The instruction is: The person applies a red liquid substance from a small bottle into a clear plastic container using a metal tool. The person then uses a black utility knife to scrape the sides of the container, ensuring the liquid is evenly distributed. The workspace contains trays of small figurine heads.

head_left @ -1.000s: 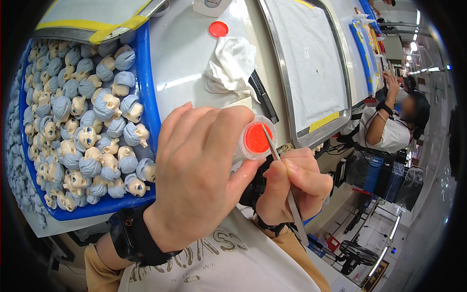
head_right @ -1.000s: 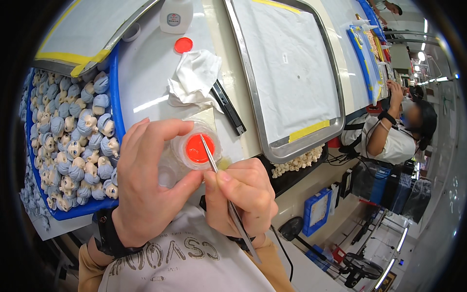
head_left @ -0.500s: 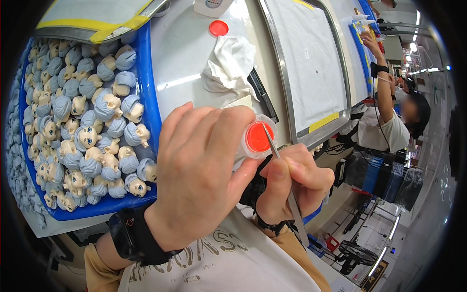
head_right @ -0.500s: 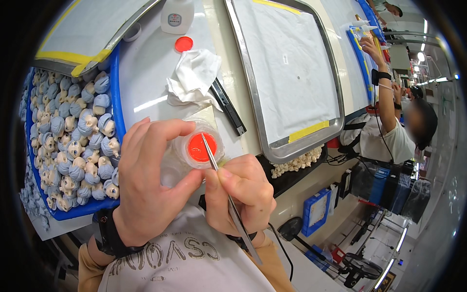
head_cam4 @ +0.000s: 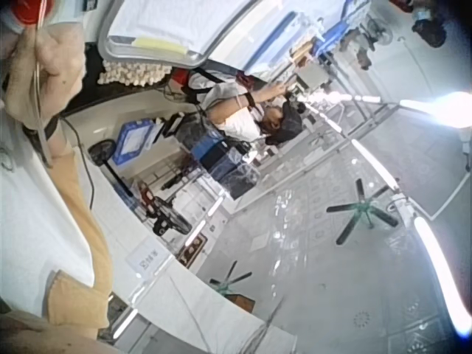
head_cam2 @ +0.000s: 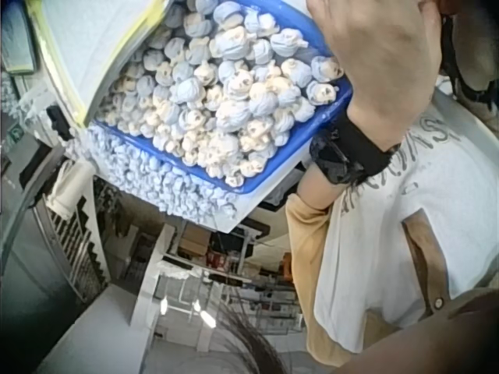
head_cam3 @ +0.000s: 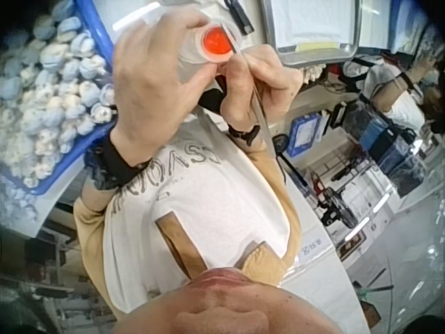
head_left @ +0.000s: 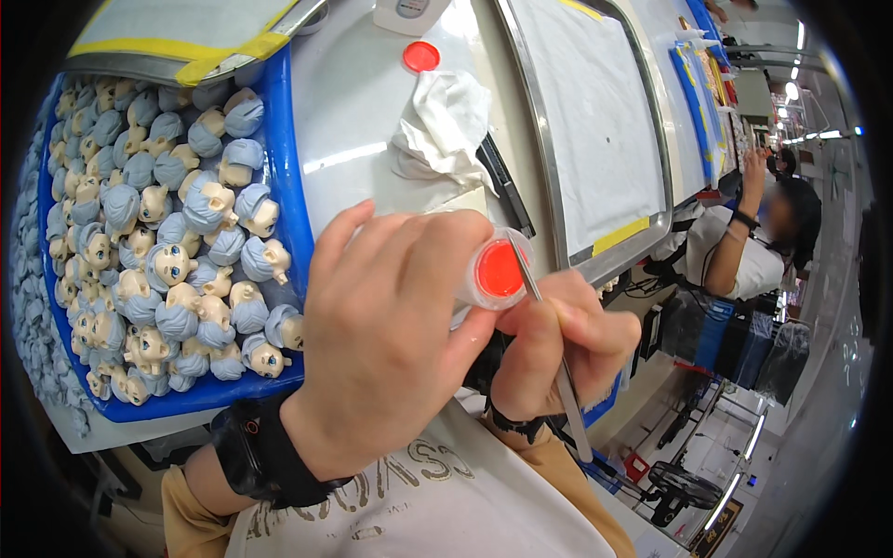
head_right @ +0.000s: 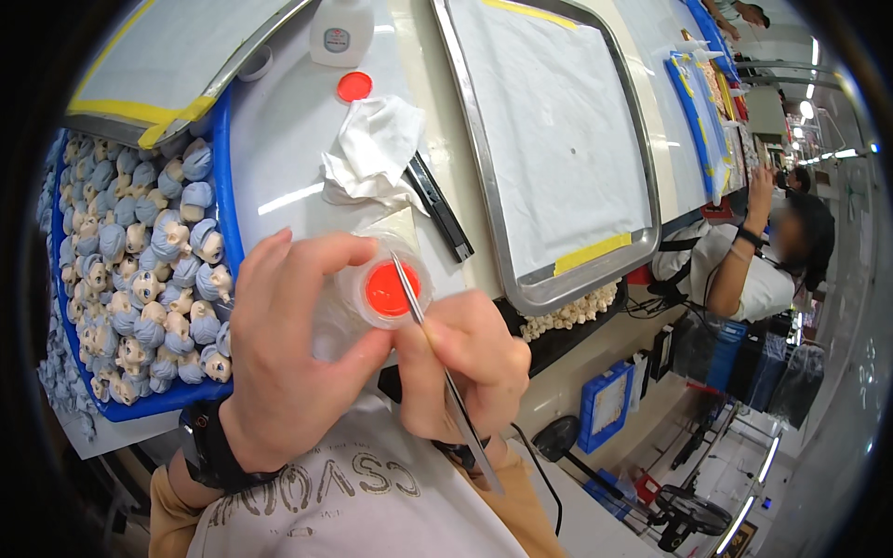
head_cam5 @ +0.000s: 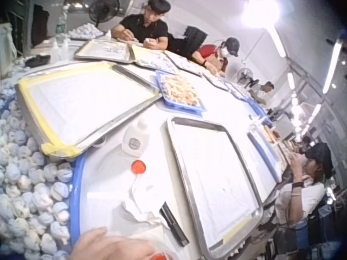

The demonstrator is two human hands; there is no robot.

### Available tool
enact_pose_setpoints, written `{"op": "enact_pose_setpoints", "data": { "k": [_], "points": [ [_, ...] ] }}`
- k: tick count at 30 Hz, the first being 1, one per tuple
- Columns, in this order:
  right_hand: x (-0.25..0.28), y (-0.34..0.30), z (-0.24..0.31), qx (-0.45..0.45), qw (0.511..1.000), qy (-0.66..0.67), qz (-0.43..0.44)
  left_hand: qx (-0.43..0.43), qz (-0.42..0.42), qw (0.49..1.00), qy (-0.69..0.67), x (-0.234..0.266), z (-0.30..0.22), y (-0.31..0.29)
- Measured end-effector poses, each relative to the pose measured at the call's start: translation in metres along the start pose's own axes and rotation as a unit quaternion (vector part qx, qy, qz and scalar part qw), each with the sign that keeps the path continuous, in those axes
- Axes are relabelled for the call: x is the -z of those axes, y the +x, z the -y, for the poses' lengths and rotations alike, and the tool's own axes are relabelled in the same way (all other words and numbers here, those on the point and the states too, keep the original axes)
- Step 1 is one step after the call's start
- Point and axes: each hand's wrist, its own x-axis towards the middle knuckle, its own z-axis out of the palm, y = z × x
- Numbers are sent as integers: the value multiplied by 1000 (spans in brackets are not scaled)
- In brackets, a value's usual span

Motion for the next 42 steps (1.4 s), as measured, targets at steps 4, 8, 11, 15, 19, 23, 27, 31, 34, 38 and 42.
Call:
{"op": "enact_pose_setpoints", "data": {
  "k": [4, 8, 11, 15, 19, 23, 27, 31, 34, 38, 42],
  "points": [
    [5, 0, 1, 15, 999, 32, -4, 5, 5, 1000, -8, 2, -1, 2],
    [6, 0, 4, -5, 999, 49, 6, 8, -1, 1000, -9, 1, 1, 0],
    [6, 4, 6, -10, 999, -21, 37, 2, -3, 1000, -5, 1, 0, 1],
    [7, 6, 7, -19, 999, -15, 46, 1, -5, 1000, 0, 0, 0, 1],
    [6, 6, 9, -27, 998, -17, 45, -2, -3, 1000, -1, 0, 1, 1],
    [4, 7, 10, -34, 998, -17, 43, -1, -5, 1000, -5, 0, 1, 1],
    [4, 6, 9, -34, 999, -2, 32, 4, 0, 1000, -8, 1, 0, 1],
    [1, 1, 1, -18, 999, 47, -4, 4, 0, 1000, -8, 0, 2, 1],
    [1, 0, -1, -10, 999, 46, -2, 5, -2, 1000, -9, 0, 2, 1],
    [3, -2, -3, 3, 999, 35, 14, 0, -4, 1000, 1, 1, 1, 0],
    [3, -3, -4, 5, 999, 42, 15, -6, -12, 1000, 4, -1, 1, 1]
  ]
}}
